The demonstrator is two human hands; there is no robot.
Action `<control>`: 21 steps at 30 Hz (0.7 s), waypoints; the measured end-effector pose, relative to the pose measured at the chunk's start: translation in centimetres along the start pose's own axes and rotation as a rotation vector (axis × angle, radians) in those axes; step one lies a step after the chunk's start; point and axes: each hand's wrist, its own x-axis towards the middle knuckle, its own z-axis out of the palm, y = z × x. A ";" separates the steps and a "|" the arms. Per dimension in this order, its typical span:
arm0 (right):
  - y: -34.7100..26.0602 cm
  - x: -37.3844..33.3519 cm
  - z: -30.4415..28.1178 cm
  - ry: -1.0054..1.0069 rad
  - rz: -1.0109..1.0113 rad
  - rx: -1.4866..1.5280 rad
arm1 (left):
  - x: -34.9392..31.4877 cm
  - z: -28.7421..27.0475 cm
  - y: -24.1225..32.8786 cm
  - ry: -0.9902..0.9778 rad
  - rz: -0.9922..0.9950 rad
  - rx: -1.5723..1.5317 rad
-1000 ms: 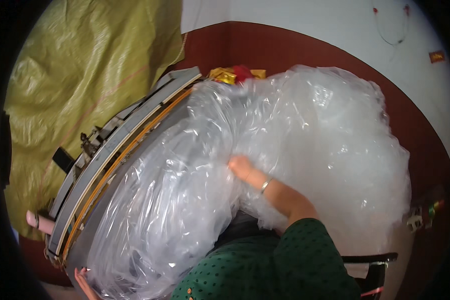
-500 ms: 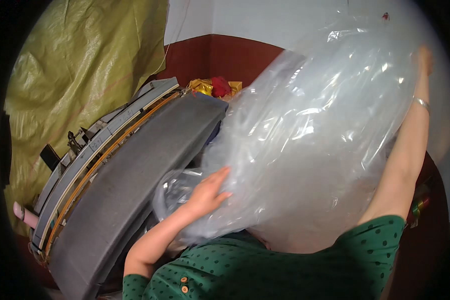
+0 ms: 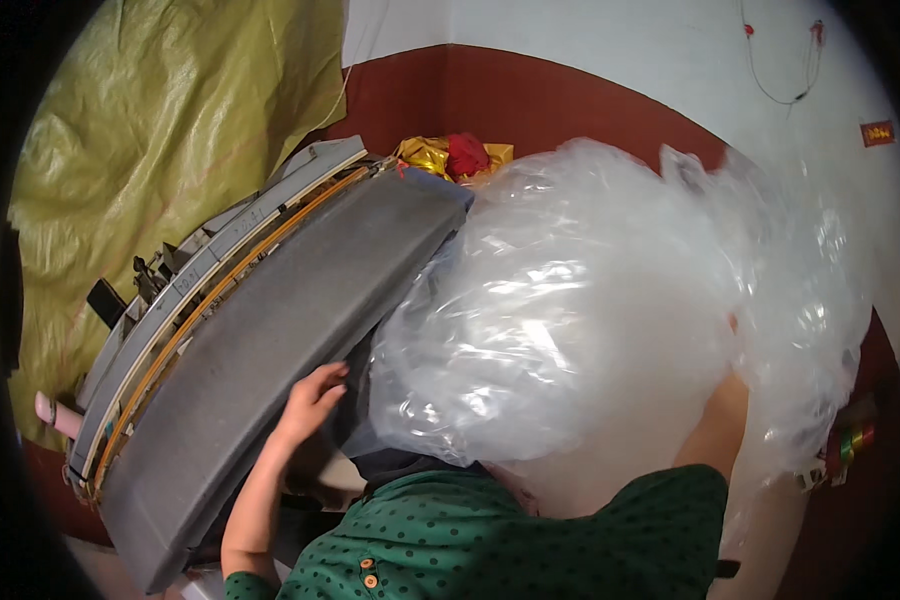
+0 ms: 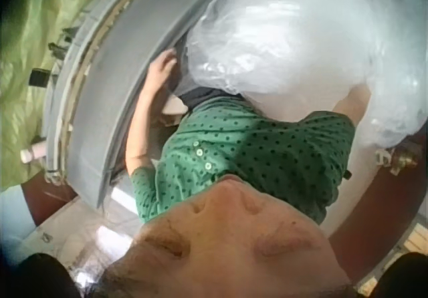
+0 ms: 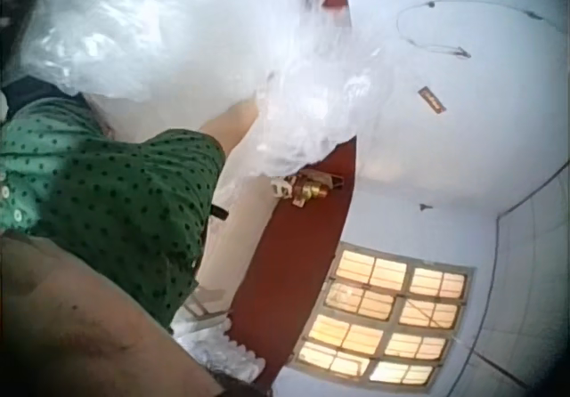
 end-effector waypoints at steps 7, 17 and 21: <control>9.1 -10.1 10.9 -0.486 0.184 -0.105 | -11.7 -4.0 -6.7 0.089 -0.378 0.036; 6.3 6.9 -4.1 0.243 -0.096 -0.141 | -14.9 -4.7 -12.3 0.092 -0.472 -0.192; -25.7 -0.2 -25.0 0.283 -0.463 0.863 | -16.6 -5.6 -11.2 0.224 -0.549 -0.174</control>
